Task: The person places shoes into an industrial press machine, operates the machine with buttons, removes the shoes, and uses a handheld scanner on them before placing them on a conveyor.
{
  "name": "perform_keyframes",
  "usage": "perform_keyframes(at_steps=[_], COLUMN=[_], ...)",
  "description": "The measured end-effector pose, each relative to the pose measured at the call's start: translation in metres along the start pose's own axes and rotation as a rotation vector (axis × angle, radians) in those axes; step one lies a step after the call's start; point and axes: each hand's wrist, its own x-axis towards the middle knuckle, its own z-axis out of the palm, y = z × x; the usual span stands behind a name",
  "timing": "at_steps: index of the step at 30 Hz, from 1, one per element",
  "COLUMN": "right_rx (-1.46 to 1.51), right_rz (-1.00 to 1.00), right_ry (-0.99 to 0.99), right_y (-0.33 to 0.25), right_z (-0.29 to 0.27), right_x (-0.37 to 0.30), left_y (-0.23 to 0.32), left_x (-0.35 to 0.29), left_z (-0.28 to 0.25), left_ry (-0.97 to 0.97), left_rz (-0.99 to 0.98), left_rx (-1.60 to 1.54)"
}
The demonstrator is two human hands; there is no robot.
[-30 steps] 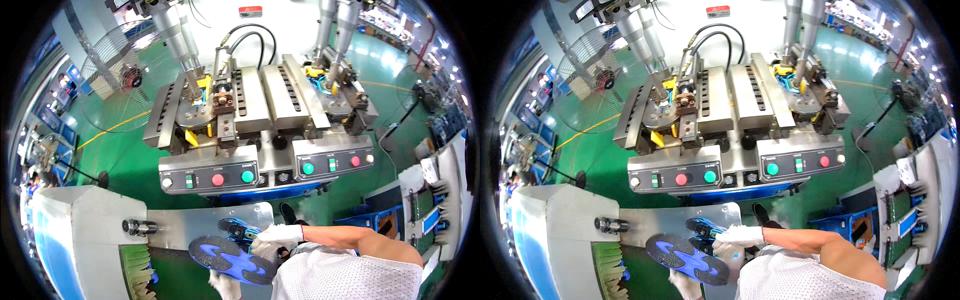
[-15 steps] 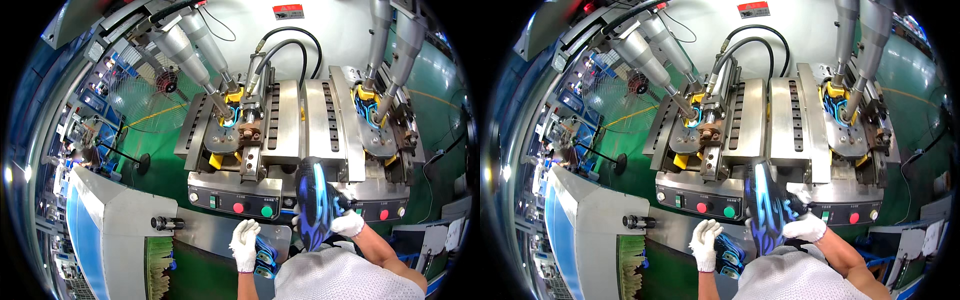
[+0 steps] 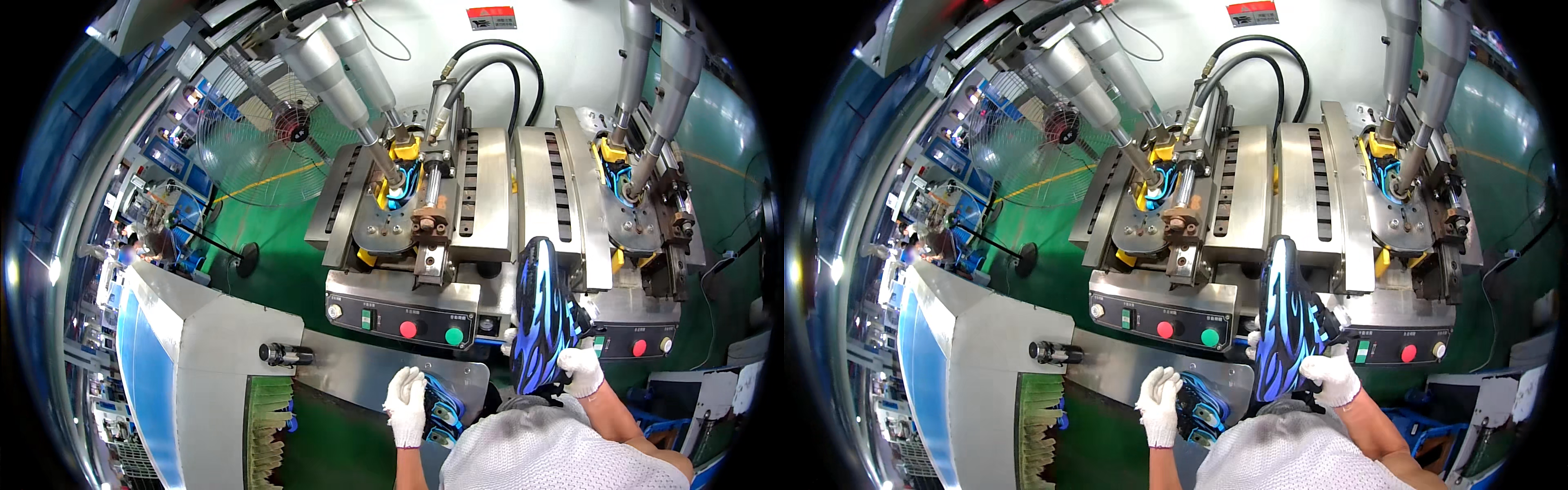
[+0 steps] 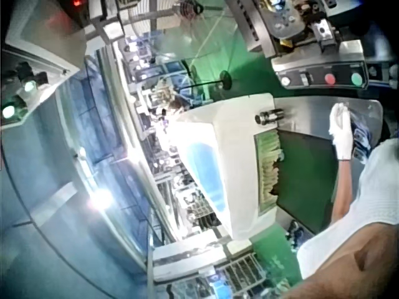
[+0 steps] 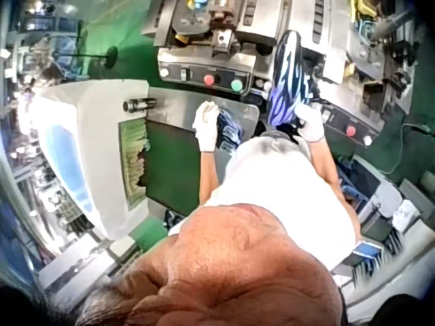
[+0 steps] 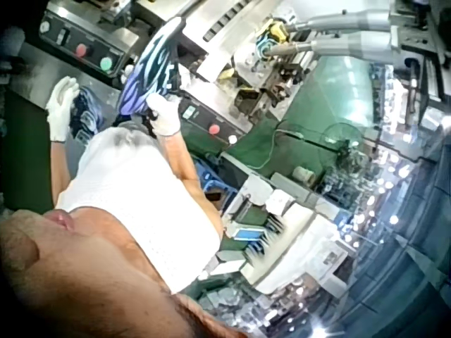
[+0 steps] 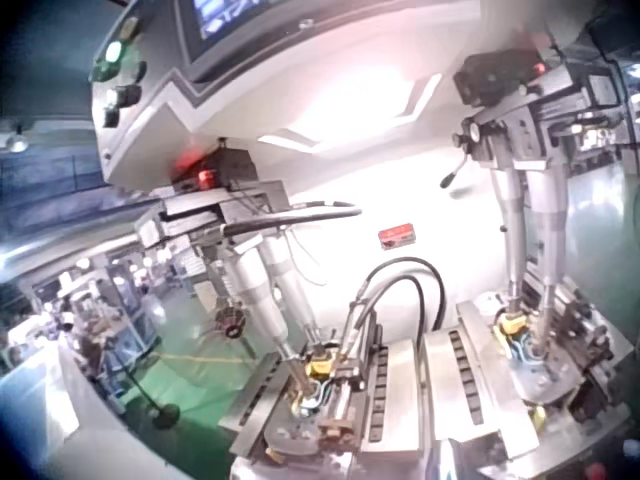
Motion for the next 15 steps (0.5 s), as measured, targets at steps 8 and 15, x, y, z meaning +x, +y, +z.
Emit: perform_keyframes(at_steps=[8,15], right_rx=[0.099,-0.025], right_rz=[0.116,0.079], right_ry=[0.028,0.187], right_y=[0.018,0.016], right_z=[-0.001,-0.008], right_x=[-0.001,0.006], left_y=[0.008,0.114], left_x=[0.014,0.107], left_z=[-0.019,0.034], left_ry=[0.022,-0.130], left_rz=[0.096,0.578], left_rx=[0.071,0.519])
